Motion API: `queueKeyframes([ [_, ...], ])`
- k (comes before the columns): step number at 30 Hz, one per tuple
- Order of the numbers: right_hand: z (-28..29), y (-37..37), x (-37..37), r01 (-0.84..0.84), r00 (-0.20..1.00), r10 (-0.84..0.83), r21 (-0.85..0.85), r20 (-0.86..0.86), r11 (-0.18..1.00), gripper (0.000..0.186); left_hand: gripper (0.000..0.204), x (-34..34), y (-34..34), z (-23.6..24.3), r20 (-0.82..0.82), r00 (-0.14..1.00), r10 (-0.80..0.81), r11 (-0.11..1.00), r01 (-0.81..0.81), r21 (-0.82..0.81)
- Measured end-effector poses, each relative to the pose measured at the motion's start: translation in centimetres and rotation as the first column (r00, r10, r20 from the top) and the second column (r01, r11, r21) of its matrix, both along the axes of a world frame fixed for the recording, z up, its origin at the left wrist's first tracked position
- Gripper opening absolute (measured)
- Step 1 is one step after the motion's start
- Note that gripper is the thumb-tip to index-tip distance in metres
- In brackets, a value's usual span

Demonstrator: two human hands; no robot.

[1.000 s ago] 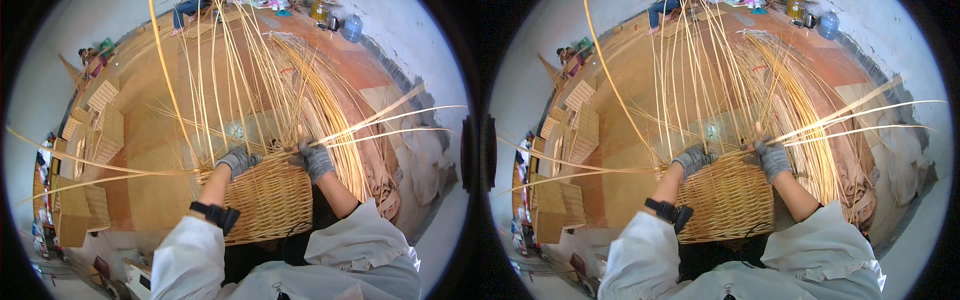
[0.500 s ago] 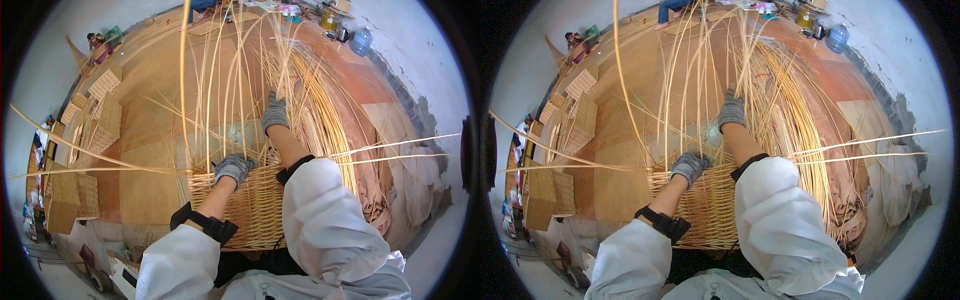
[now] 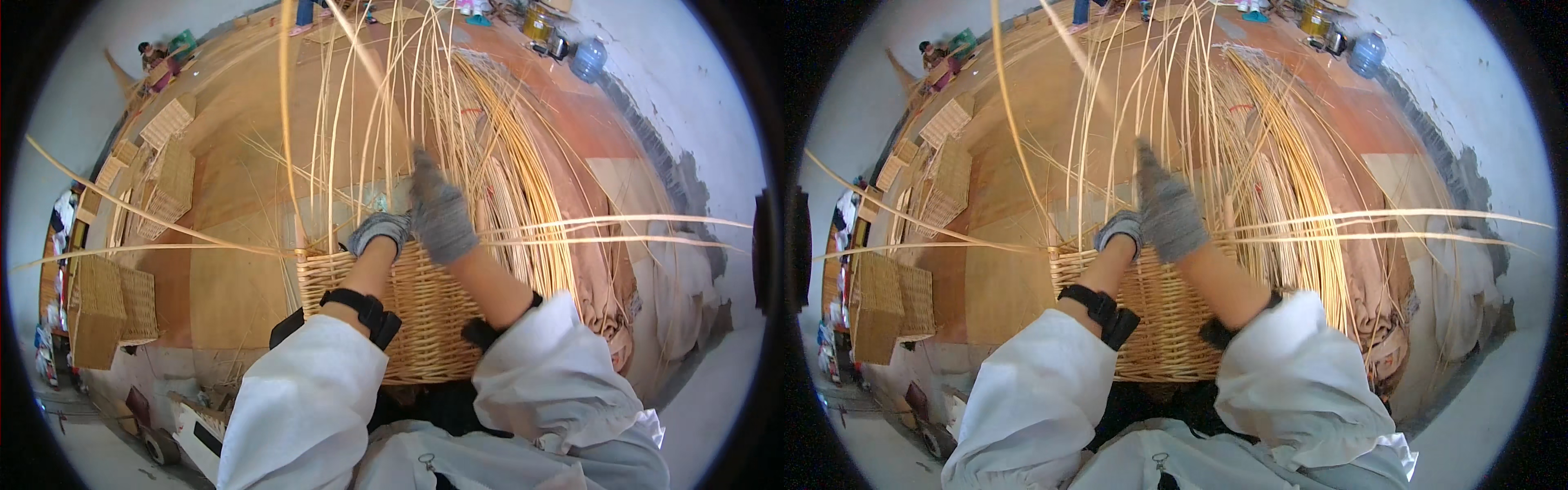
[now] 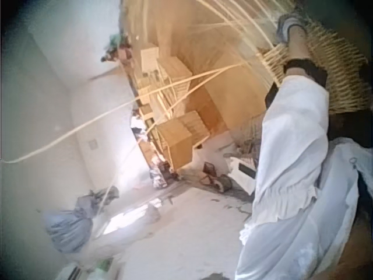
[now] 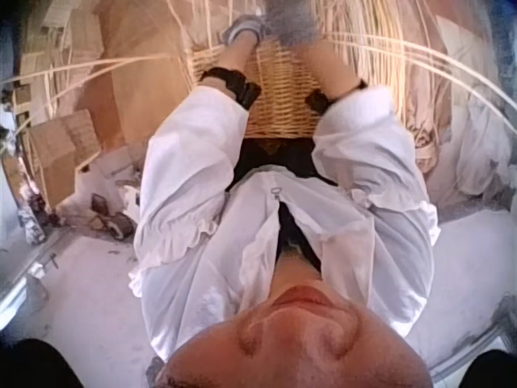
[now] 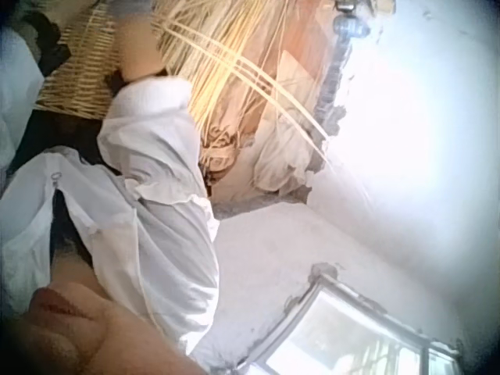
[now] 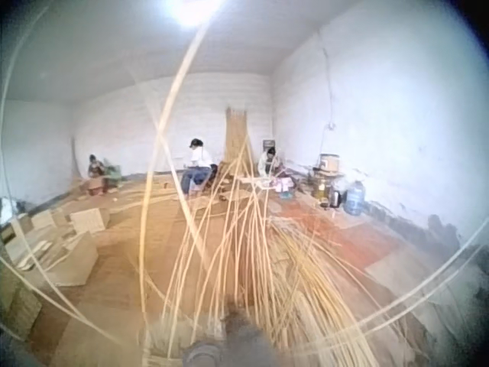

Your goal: The recorder is weaving a rectangular wicker basket using long thin strips of wood or vine, including measuring the basket with a tape measure.

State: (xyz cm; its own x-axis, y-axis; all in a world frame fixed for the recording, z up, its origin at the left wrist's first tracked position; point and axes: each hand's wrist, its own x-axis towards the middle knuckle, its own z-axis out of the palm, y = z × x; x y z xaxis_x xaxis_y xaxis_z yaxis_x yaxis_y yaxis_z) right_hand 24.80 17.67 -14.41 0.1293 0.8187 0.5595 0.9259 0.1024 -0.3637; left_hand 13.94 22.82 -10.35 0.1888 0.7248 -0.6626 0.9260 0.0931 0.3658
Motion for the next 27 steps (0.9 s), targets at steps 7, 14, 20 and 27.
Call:
queueKeyframes([
  [7, 1.0, -7.8, 6.8, 0.199, -0.142, 0.096, 0.066, -0.985, 0.978, 0.022, 0.085, 0.8, -1.3, 3.3, -0.317, 0.917, -0.241, 0.9, 0.333, 0.281],
  [14, 4.6, -8.3, 11.4, 0.085, 0.031, 0.038, 0.041, -0.999, 0.996, 0.022, 0.057, 3.7, -2.1, -1.1, 0.079, 0.897, -0.434, 0.888, 0.411, 0.206],
  [20, 6.4, 2.1, 13.7, -0.075, 0.446, -0.294, -0.363, -0.845, 0.929, 0.011, 0.055, 7.2, -2.9, -1.4, -0.017, 0.949, -0.315, 0.947, 0.316, 0.06],
  [27, 3.5, 6.1, 17.2, -0.161, 0.224, -0.26, -0.299, -0.939, 0.941, 0.012, 0.092, 6.8, -6.9, -0.8, -0.043, 0.915, -0.401, 0.766, 0.361, 0.533],
])
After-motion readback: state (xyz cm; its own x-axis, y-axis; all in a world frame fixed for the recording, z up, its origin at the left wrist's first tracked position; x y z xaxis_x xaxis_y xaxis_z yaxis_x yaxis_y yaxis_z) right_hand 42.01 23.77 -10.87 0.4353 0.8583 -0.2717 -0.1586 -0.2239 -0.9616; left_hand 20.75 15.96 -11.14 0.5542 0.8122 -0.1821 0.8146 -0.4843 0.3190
